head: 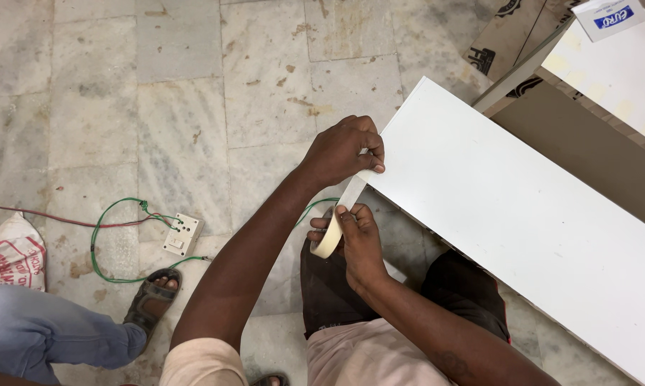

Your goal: The person applies masking tape along the edges of a white rectangular board. They smooth the tape down with their fingers as they work along the length of the board.

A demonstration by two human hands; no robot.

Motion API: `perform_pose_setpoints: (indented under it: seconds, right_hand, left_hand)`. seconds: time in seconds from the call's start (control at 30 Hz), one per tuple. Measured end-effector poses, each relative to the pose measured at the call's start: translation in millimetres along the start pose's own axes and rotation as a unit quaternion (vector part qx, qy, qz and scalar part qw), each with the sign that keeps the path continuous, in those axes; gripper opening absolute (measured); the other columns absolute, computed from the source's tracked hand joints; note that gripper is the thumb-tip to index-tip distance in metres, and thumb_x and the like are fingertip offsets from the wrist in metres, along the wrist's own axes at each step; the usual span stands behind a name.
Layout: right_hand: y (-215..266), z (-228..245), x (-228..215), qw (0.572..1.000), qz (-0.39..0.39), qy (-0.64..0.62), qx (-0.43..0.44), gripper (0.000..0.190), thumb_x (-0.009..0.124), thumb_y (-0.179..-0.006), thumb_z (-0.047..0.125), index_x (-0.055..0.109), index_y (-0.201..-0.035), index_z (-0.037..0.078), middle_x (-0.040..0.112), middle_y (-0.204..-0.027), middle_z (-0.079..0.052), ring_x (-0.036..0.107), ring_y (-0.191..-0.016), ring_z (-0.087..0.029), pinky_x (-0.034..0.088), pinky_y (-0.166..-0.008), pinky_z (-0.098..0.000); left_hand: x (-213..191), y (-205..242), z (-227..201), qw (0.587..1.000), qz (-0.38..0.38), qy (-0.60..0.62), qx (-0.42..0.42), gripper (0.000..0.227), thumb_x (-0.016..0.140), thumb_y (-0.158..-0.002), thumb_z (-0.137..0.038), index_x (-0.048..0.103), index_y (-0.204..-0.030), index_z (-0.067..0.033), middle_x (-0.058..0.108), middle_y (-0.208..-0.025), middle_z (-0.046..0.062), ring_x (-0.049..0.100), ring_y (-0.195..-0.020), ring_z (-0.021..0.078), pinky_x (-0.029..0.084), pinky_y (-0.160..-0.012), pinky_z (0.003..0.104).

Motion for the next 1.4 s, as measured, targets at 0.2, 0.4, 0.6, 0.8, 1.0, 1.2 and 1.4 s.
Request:
perform_pose_setpoints:
  seconds: [0.2, 0.4, 0.6, 0.8, 1.0, 1.2, 1.4]
  right_hand:
    - [-17, -8, -5, 1.000, -0.003, -0.020, -0.016, 0.028, 0.056, -0.102, 0.033, 0.048, -0.101, 0.007, 0.073, -0.088, -0.019, 0.074, -0.070, -0.024, 0.061, -0.064, -0.0382]
    - [-52, -20, -21, 0.998, -0.006, 0.000, -0.062, 0.026, 0.056, -0.103, 0.028, 0.055, -0.110, 0.004, 0.072, -0.085, -0.018, 0.072, -0.066, -0.022, 0.062, -0.065, -0.0364]
    - [-81, -30, -39, 0.995, -0.027, 0.018, -0.096, 0.024, 0.057, -0.104, 0.024, 0.056, -0.111, 0.000, 0.072, -0.086, -0.017, 0.071, -0.065, -0.023, 0.062, -0.065, -0.0368]
    - [-83, -31, -43, 0.993, -0.024, 0.000, -0.116, 0.027, 0.053, -0.105, 0.021, 0.057, -0.119, -0.002, 0.071, -0.086, -0.014, 0.072, -0.068, -0.021, 0.062, -0.065, -0.0354]
    - [-72, -27, -35, 0.988, -0.040, 0.042, -0.141, 0.030, 0.049, -0.107, 0.021, 0.056, -0.125, -0.001, 0.070, -0.084, -0.011, 0.071, -0.071, -0.017, 0.062, -0.066, -0.0331]
    - [-86, -36, -43, 0.985, -0.085, 0.037, -0.146, 0.028, 0.050, -0.108, 0.019, 0.060, -0.113, -0.006, 0.072, -0.080, -0.013, 0.073, -0.068, -0.019, 0.063, -0.067, -0.0337]
    - [-98, -47, -64, 0.978, -0.129, -0.015, -0.163, 0.013, 0.053, -0.102, 0.003, 0.063, -0.104, -0.006, 0.071, -0.090, -0.014, 0.071, -0.077, -0.022, 0.060, -0.075, -0.0367]
  left_hand:
    - [5, 0, 4, 0.998, -0.005, 0.057, -0.006, 0.064, 0.085, -0.073, -0.027, 0.061, -0.132, -0.0290, 0.061, -0.110, -0.003, 0.064, -0.101, 0.0133, 0.055, -0.085, 0.032]
    - [16, -10, 27, 0.983, 0.046, 0.158, -0.085, 0.071, 0.082, -0.085, -0.034, 0.049, -0.148, -0.0331, 0.065, -0.117, 0.003, 0.074, -0.094, 0.0171, 0.060, -0.083, 0.035]
    - [20, 5, 26, 0.996, -0.086, 0.010, 0.016, 0.043, 0.074, -0.097, -0.038, 0.063, -0.137, -0.0296, 0.064, -0.134, 0.000, 0.070, -0.110, 0.0175, 0.059, -0.089, 0.035]
    - [10, 36, 24, 0.944, -0.107, -0.224, 0.219, 0.057, 0.079, -0.076, -0.042, 0.068, -0.130, -0.0273, 0.053, -0.153, -0.005, 0.052, -0.135, 0.0212, 0.052, -0.101, 0.036]
    - [5, 34, 23, 0.922, -0.085, -0.265, 0.269, 0.065, 0.078, -0.074, -0.042, 0.067, -0.136, -0.0255, 0.052, -0.152, -0.010, 0.047, -0.141, 0.0184, 0.049, -0.106, 0.036]
    - [6, 34, 23, 0.902, -0.085, -0.278, 0.319, 0.050, 0.076, -0.083, -0.026, 0.067, -0.131, -0.0147, 0.057, -0.150, -0.004, 0.049, -0.143, 0.0181, 0.050, -0.108, 0.035]
    - [16, 32, 24, 0.876, -0.119, -0.268, 0.383, 0.038, 0.074, -0.086, -0.020, 0.067, -0.121, -0.0054, 0.063, -0.140, 0.008, 0.054, -0.138, 0.0237, 0.053, -0.108, 0.036]
Point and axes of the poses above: each hand's wrist, its own y-axis away from the middle knuckle, its own x-axis out of the palm, z = x × y, the point moved 4 cm from there along -y, towards the middle knuckle
